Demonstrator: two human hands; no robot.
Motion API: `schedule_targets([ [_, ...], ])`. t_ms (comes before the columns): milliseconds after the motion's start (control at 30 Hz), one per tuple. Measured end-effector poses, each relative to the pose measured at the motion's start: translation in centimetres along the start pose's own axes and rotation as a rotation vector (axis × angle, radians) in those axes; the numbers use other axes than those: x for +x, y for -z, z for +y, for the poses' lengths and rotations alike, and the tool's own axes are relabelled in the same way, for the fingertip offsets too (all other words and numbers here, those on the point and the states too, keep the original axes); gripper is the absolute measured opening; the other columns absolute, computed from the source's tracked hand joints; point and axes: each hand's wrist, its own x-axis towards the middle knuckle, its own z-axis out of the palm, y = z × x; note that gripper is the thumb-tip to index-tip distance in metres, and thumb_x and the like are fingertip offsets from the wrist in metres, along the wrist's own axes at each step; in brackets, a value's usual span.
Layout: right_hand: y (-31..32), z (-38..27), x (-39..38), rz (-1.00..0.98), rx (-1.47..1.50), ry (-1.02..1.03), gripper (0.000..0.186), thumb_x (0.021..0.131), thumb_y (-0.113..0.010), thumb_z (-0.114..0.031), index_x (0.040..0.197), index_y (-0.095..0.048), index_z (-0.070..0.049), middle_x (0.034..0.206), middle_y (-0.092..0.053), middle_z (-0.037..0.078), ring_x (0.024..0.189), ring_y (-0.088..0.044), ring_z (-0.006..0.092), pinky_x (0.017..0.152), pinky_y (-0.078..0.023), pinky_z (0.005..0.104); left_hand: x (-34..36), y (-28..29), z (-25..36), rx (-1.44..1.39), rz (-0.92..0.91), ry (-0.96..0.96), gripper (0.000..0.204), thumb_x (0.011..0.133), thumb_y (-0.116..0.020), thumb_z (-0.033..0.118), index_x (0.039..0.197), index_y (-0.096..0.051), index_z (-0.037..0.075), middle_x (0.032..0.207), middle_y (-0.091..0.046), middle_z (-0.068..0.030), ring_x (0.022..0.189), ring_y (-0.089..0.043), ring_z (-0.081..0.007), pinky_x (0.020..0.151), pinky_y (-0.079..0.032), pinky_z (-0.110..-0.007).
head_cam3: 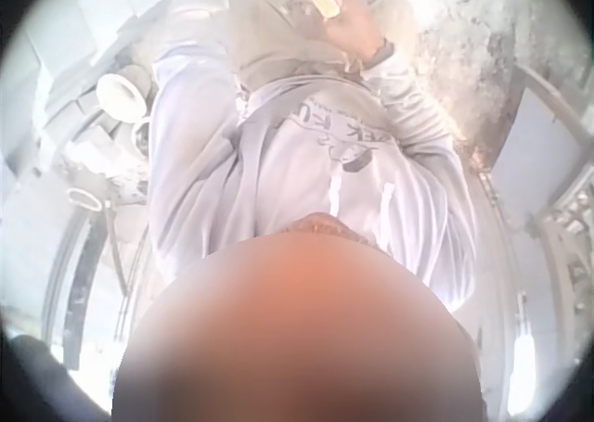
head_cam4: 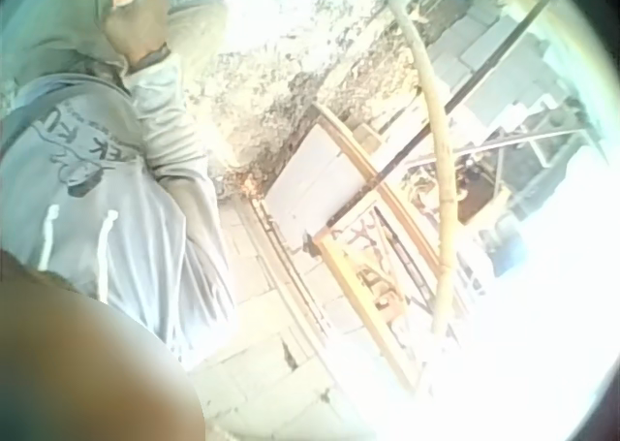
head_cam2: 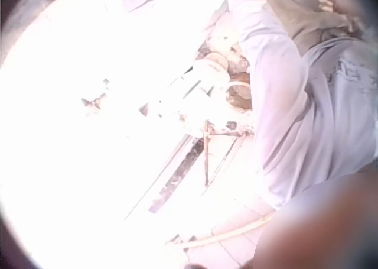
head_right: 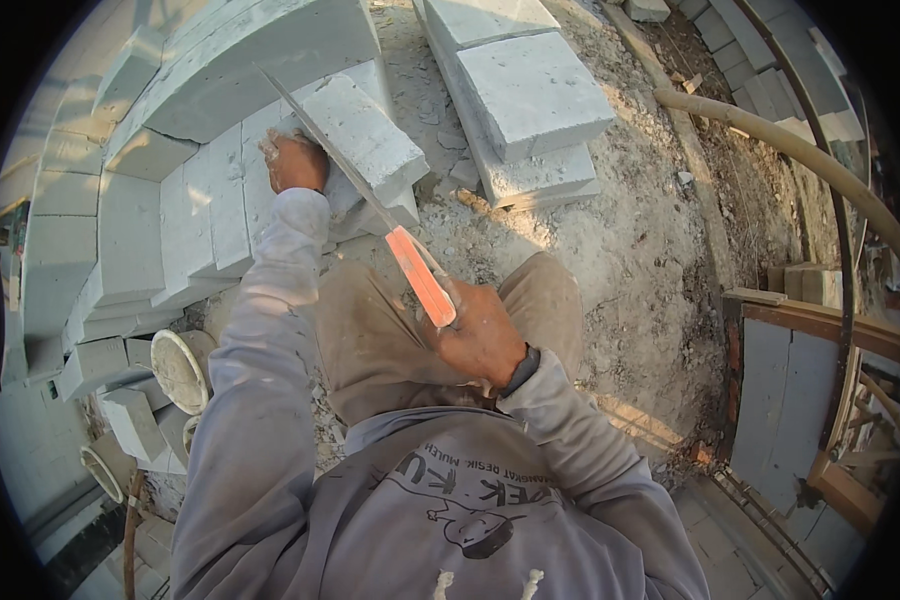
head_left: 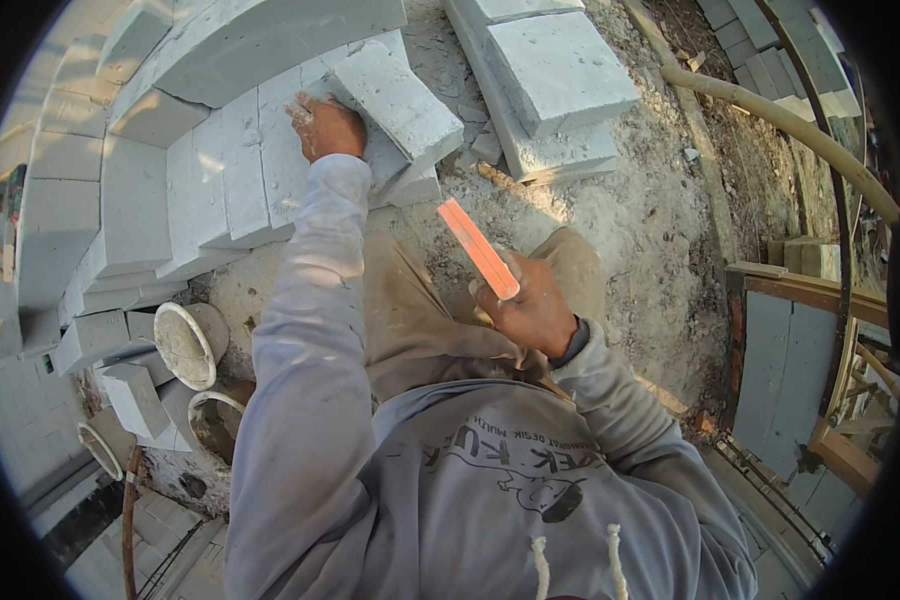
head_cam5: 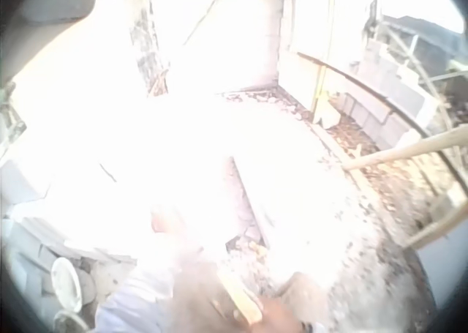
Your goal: The person cuts a concrete block using a hand saw, scoops mortar from a bucket to coat the block with a trowel, and installs the block onto a wall structure.
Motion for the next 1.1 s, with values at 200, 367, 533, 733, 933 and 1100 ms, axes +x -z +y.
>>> schedule_targets([
  [200, 2.8, -1.6, -6.9, -0.005, 0.174, -0.171, 0.032, 0.077, -0.06, -0.001, 0.108, -0.06, 0.0, 0.081, -0.065, 0.012, 0.075, -0.066, 0.0244, 0.069, -0.05, 0.0324, -0.4, 0.6, 1.1, -0.018, 0.007, 0.011, 0.055, 0.097, -0.038, 0.026, 0.141, -0.027, -0.006, 0.146, -0.025, -0.0282, 0.133, -0.032, -0.0391, 0.109, -0.031, -0.04],
  [367, 1.3, 0.0, 1.2, -0.079, -0.045, -0.086, 0.031, 0.076, -0.059, -0.001, 0.107, -0.06, 0.0, 0.076, -0.063, 0.01, 0.07, -0.063, 0.0205, 0.068, -0.049, 0.031, 1.4, -1.7, -1.0, 0.222, 0.032, -0.07, 0.055, 0.098, -0.036, 0.027, 0.143, -0.026, -0.003, 0.148, -0.023, -0.0263, 0.135, -0.03, -0.0383, 0.11, -0.029, -0.039],
  [533, 3.9, -0.7, -6.4, -0.128, 0.147, -0.208, 0.033, 0.075, -0.059, 0.0, 0.107, -0.06, 0.0, 0.076, -0.063, 0.011, 0.071, -0.063, 0.0213, 0.068, -0.049, 0.032, 0.0, 1.2, 1.0, 0.019, -0.011, 0.038, 0.055, 0.098, -0.036, 0.028, 0.143, -0.026, -0.002, 0.148, -0.023, -0.0265, 0.135, -0.029, -0.0377, 0.111, -0.028, -0.038],
  [733, 1.9, -0.3, 1.0, -0.001, 0.099, -0.106, 0.015, 0.078, -0.059, -0.006, 0.092, -0.058, 0.0, 0.072, -0.059, 0.015, 0.064, -0.06, 0.0252, 0.062, -0.046, 0.035, 0.1, -0.9, 1.4, 0.074, -0.024, -0.029, 0.056, 0.097, -0.038, 0.028, 0.143, -0.026, -0.002, 0.148, -0.023, -0.0266, 0.134, -0.032, -0.0375, 0.109, -0.031, -0.038],
  [933, 3.0, -0.7, -4.4, -0.091, 0.106, -0.179, 0.022, 0.078, -0.058, -0.003, 0.1, -0.06, -0.001, 0.077, -0.061, 0.013, 0.067, -0.059, 0.0231, 0.066, -0.048, 0.0317, 0.6, 0.5, 0.6, 0.034, -0.003, 0.026, 0.056, 0.097, -0.04, 0.027, 0.143, -0.027, -0.001, 0.148, -0.024, -0.0268, 0.132, -0.035, -0.0387, 0.108, -0.034, -0.039],
  [1100, 3.1, 0.0, -4.4, -0.045, 0.137, -0.22, 0.026, 0.076, -0.059, -0.003, 0.102, -0.06, -0.001, 0.082, -0.064, 0.015, 0.072, -0.064, 0.0259, 0.068, -0.049, 0.0321, 0.1, -0.2, 1.7, 0.046, -0.032, 0.015, 0.058, 0.096, -0.041, 0.027, 0.143, -0.025, -0.004, 0.148, -0.022, -0.027, 0.133, -0.034, -0.039, 0.109, -0.032, -0.039],
])
